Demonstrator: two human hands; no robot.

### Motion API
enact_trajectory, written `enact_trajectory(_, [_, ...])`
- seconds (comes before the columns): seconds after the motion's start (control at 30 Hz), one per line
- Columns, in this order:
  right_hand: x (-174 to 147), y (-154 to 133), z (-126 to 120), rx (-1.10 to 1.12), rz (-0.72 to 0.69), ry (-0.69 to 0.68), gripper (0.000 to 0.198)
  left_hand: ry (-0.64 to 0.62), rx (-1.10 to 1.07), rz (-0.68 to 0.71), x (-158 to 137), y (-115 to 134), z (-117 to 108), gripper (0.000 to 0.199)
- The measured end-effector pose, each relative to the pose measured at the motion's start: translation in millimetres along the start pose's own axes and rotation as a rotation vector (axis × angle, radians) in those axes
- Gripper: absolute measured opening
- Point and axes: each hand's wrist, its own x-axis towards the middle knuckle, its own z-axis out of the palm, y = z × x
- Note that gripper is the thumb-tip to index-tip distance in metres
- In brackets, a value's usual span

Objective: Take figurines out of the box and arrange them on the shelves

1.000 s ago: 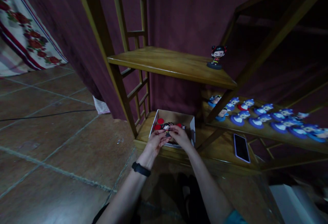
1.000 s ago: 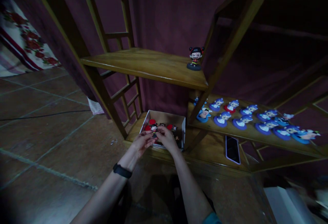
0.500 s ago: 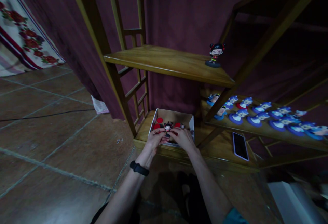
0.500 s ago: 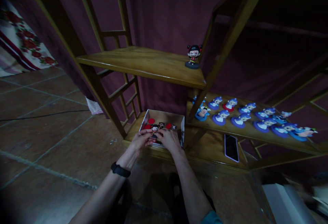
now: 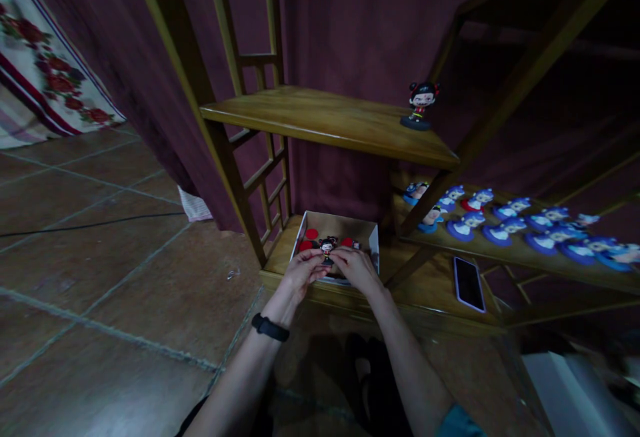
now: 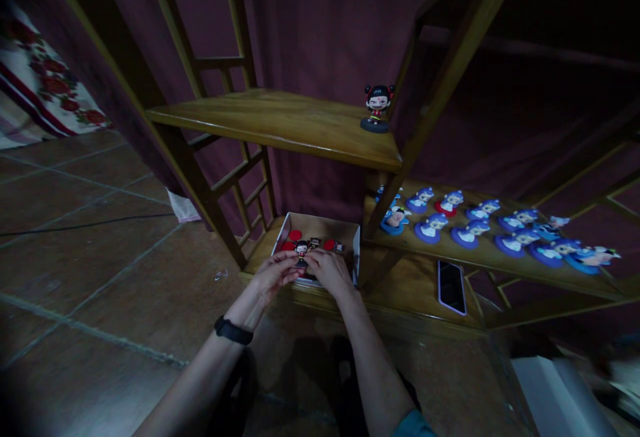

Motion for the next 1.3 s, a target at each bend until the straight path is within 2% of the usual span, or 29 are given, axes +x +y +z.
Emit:
enact_trajectory(0.17, [5, 12, 10, 0.309, 0.166, 0.11, 0.024, 0.022, -0.049, 0.128, 0, 0, 3, 0.02])
enact_trajectory(0.33, [9, 18, 26, 0.679, 0.342, 0.128, 0.027, 0.007, -0.05, 0.183, -1, -1, 5, 0.022])
enact_trajectory(0.53, [7, 4, 27, 1.062, 0.412, 0.068, 0.039, -0.01, -0.002, 0.286, 1, -4, 8, 0.044])
enact_trajectory(0.67, [6, 0, 23, 1.155, 0.442, 0.076, 0.036, -0.032, 0.057, 0.324, 4, -5, 10, 0.052])
enact_trajectory(0.9, [7, -1, 20, 1.169, 0.444, 0.077, 0.034, -0.008, 0.094, 0.342, 7, -8, 10, 0.048])
enact_trajectory(1.03, [8, -1, 20, 1.185, 0.455, 0.109, 0.033, 0.017, 0.173, 0.412, 6, -8, 10, 0.044])
enact_trajectory(1.2, [8, 3, 23, 1.223, 0.526, 0.147, 0.028, 0.13, 0.388, 0.577, 0, -6, 11, 0.035])
enact_trajectory(1.3, [8, 6, 25, 1.247, 0.544, 0.164, 0.022, 0.191, 0.49, 0.618, -4, -4, 11, 0.034])
